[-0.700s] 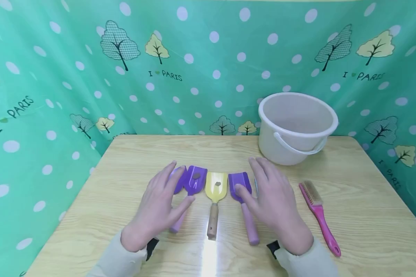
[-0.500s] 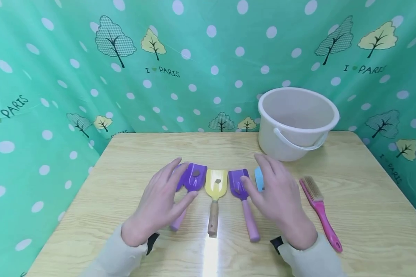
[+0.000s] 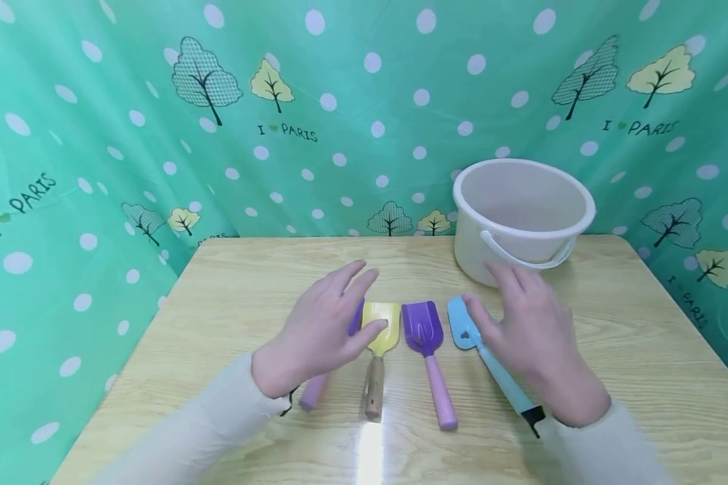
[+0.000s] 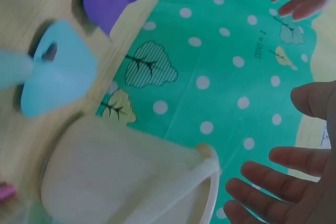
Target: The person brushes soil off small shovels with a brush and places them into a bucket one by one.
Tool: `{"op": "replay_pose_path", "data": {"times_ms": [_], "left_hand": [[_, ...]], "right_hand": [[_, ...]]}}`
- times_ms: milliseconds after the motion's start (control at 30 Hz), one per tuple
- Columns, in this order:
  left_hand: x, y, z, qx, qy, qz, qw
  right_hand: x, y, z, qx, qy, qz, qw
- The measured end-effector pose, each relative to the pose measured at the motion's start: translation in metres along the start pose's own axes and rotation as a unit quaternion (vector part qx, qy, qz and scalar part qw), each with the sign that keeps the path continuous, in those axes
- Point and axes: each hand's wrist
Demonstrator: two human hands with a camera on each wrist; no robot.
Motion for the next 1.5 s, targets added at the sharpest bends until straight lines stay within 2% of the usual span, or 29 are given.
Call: {"op": "replay_pose_path", "data": {"times_ms": [133, 367, 600, 733, 1000, 1133, 1200, 1333, 1500], "left_hand": [[0.017, 0.008, 0.001, 0.01, -0.019, 0.016, 0.9996], [0.051, 0.016, 0.009, 0.015, -0.004, 0.025, 0.9996], [0.079, 0.035, 0.021, -0.002, -0.023, 0.04, 0.9989], [0.094, 0.042, 0.03, -0.004, -0.018, 0.041, 0.999], [0.13, 0.046, 0.042, -0.021, -0.046, 0.002, 0.9987], [0.145, 0.049, 0.047, -0.069, -0.045, -0.044, 0.9957], [0.151, 0.052, 0.049, -0.104, -0.047, -0.075, 0.9907], [0.162, 0.06, 0.053, -0.173, -0.053, -0.131, 0.9748], [0.173, 0.069, 0.059, -0.189, -0.058, -0.174, 0.9646]], "right_hand": [[0.007, 0.01, -0.01, -0.025, -0.006, -0.002, 0.9997], [0.011, 0.024, -0.024, -0.053, -0.015, 0.016, 0.9984], [0.014, 0.045, -0.032, -0.08, 0.024, 0.0, 0.9965], [0.017, 0.054, -0.037, -0.088, 0.032, 0.017, 0.9955], [0.027, 0.067, -0.052, -0.082, 0.007, 0.074, 0.9939], [0.03, 0.075, -0.057, -0.08, -0.011, 0.103, 0.9915], [0.031, 0.079, -0.059, -0.079, -0.022, 0.117, 0.9897], [0.033, 0.086, -0.06, -0.081, -0.034, 0.135, 0.9869], [0.036, 0.097, -0.059, -0.094, 0.003, 0.117, 0.9886]]}}
Point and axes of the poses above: each hand's wrist, its own x-axis towards the middle knuckle, its own z-axis out of the palm, y = z × x, and after that the axes turned 3 degrees about -y, right-handed
